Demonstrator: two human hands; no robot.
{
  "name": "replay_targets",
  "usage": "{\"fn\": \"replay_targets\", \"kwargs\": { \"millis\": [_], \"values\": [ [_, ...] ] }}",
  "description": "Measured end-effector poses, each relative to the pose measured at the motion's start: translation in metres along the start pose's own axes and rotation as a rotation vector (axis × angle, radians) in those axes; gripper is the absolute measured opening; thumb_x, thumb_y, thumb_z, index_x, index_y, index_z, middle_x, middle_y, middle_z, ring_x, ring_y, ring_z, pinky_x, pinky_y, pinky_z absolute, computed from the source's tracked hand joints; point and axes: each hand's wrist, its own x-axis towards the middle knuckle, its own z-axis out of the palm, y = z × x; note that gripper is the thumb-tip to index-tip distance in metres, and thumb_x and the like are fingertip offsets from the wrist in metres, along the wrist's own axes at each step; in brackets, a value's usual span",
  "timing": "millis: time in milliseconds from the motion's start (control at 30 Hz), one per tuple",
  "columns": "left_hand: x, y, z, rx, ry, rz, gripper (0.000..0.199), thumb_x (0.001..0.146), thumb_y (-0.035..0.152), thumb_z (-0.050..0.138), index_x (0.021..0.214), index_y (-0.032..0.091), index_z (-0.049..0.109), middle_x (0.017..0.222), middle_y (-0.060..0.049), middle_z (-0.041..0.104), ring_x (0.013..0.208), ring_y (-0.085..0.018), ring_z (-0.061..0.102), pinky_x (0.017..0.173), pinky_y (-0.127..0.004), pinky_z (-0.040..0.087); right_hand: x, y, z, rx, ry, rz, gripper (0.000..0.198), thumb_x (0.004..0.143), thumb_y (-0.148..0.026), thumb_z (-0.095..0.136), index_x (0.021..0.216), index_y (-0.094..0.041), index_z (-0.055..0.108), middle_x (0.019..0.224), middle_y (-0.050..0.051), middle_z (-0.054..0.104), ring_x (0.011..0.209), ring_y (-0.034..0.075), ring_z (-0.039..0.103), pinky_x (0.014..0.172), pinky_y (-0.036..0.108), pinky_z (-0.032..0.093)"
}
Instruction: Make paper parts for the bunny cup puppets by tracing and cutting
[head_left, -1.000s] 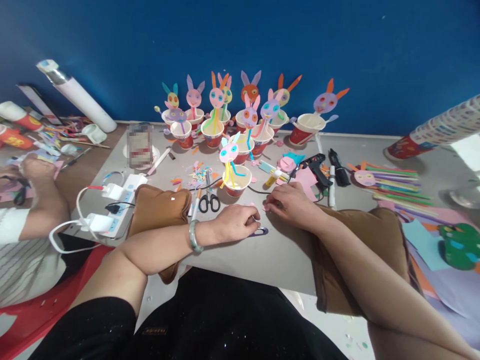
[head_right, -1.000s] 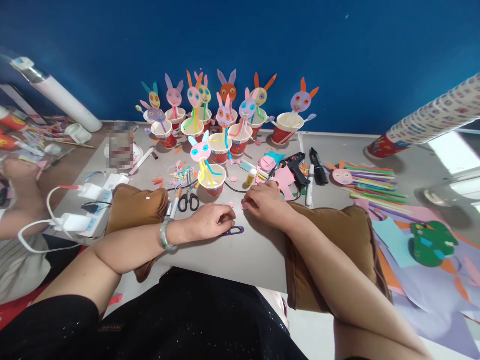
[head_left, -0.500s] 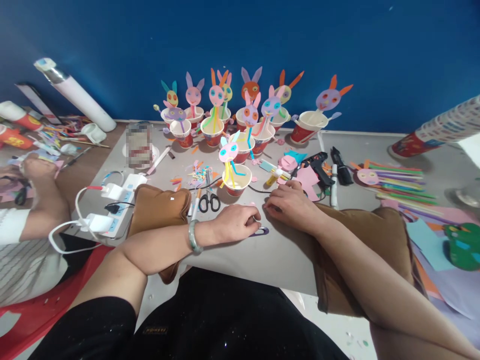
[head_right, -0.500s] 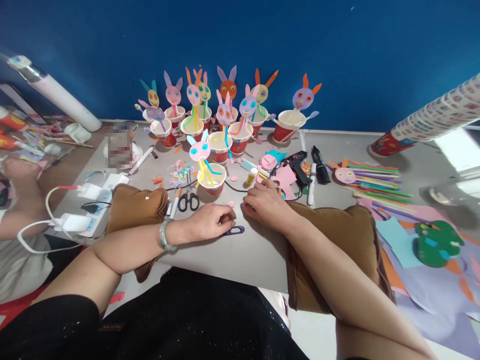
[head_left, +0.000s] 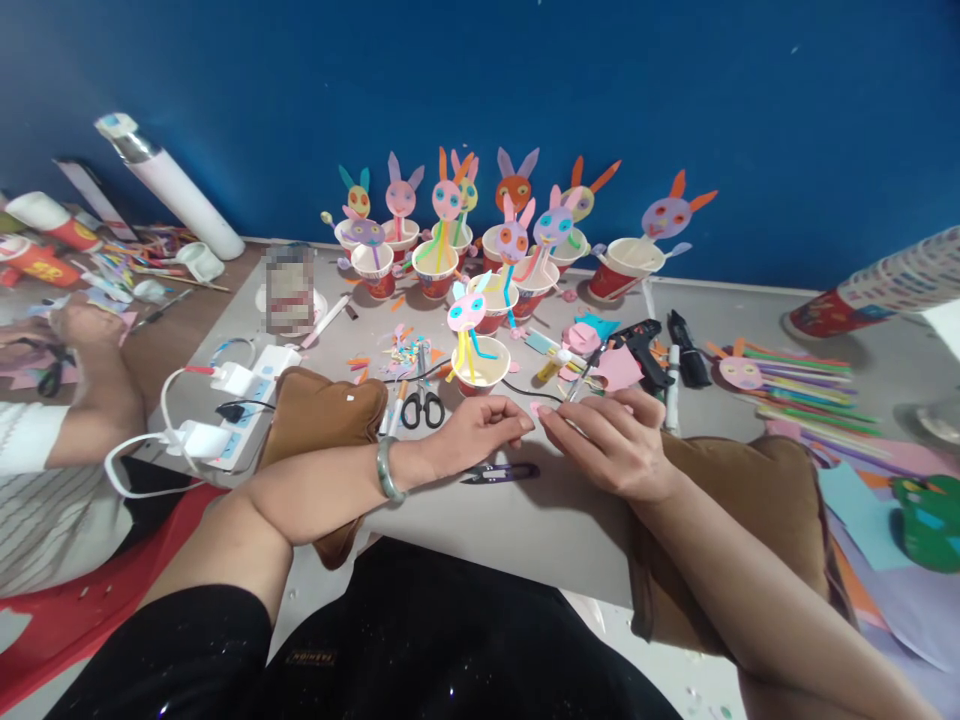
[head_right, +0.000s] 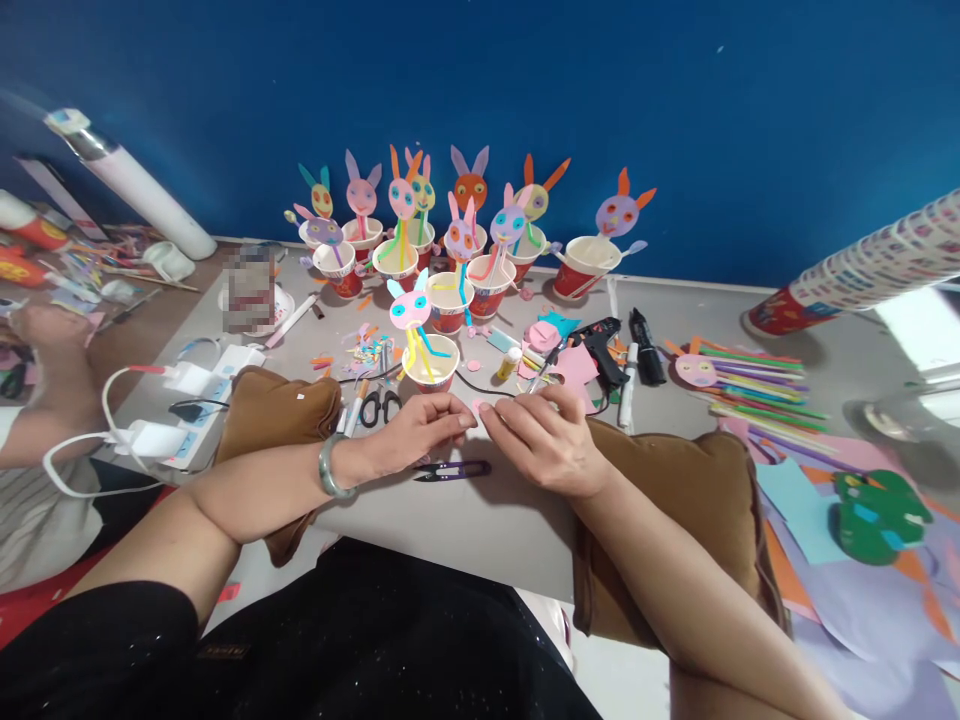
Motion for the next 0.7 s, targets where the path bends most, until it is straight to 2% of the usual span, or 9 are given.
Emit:
{"fn": "replay_targets", "kwargs": {
  "millis": [167,267,333,433,500,533,633,700],
  "values": [
    [-0.003,0.005,0.001,-0.032,-0.002,-0.023,0.049,0.082,0.063,0.071,0.083,0.016,0.056,0.068,0.005,0.057,0.045,-0.002,0.039,0.043,-0.020,0.027,-0.014,0.009,0.015,0.035,-0.050,-0.021,0.031,0.100,-0.031,0.054,0.126,-0.039,0.070,0.101,0.004,0.077,0.091,0.024,0.067,0.081,0.044,0.040],
    [-0.004,0.005,0.002,-0.023,0.009,-0.018,0.052,0.081,0.065,0.072,0.082,0.016,0.056,0.066,0.005,0.056,0.045,-0.002,0.037,0.042,-0.020,0.026,-0.014,0.008,0.016,0.045,-0.003,-0.068,0.031,0.099,-0.028,0.058,0.125,-0.040,0.070,0.101,0.002,0.078,0.090,0.023,0.068,0.080,0.043,0.041],
    [-0.004,0.005,0.002,-0.015,0.016,0.008,0.052,0.082,0.065,0.071,0.080,0.016,0.056,0.064,0.006,0.054,0.046,-0.002,0.037,0.043,-0.020,0.026,-0.008,0.004,0.013,0.011,0.105,-0.152,0.034,0.096,-0.023,0.064,0.124,-0.040,0.070,0.098,0.000,0.078,0.087,0.020,0.069,0.080,0.041,0.041],
    [-0.004,0.005,0.002,0.003,0.041,0.084,0.049,0.083,0.062,0.071,0.079,0.016,0.056,0.063,0.005,0.054,0.050,-0.004,0.041,0.047,-0.020,0.031,0.005,-0.004,0.003,-0.062,0.390,-0.251,0.032,0.088,-0.022,0.072,0.116,-0.036,0.070,0.089,-0.003,0.077,0.078,0.017,0.068,0.079,0.039,0.042],
    [-0.002,0.004,0.002,0.011,0.058,0.148,0.047,0.083,0.059,0.072,0.079,0.016,0.057,0.064,0.004,0.054,0.054,-0.005,0.044,0.051,-0.021,0.035,0.014,-0.009,-0.003,-0.040,0.531,-0.215,0.026,0.084,-0.023,0.075,0.108,-0.032,0.070,0.085,-0.001,0.076,0.073,0.018,0.067,0.079,0.040,0.044],
    [-0.002,0.003,0.002,0.013,0.065,0.180,0.046,0.083,0.058,0.073,0.078,0.016,0.057,0.064,0.004,0.055,0.055,-0.006,0.046,0.052,-0.021,0.036,0.017,-0.011,-0.006,0.002,0.553,-0.167,0.022,0.083,-0.024,0.075,0.104,-0.030,0.070,0.086,0.000,0.076,0.073,0.019,0.067,0.080,0.041,0.045],
    [0.000,-0.002,0.002,0.047,0.079,0.242,0.042,0.084,0.055,0.072,0.078,0.015,0.059,0.065,0.003,0.054,0.056,-0.006,0.043,0.051,-0.022,0.034,0.024,-0.016,-0.010,0.183,0.488,-0.045,0.011,0.084,-0.024,0.073,0.094,-0.026,0.068,0.086,0.002,0.076,0.076,0.020,0.069,0.079,0.041,0.046],
    [0.000,-0.005,0.002,0.102,0.093,0.260,0.038,0.086,0.050,0.071,0.079,0.014,0.061,0.066,0.003,0.053,0.055,-0.005,0.039,0.049,-0.021,0.030,0.026,-0.016,-0.009,0.293,0.421,-0.021,0.007,0.085,-0.024,0.073,0.088,-0.026,0.067,0.081,0.001,0.075,0.075,0.020,0.070,0.078,0.040,0.047]
  ]
}}
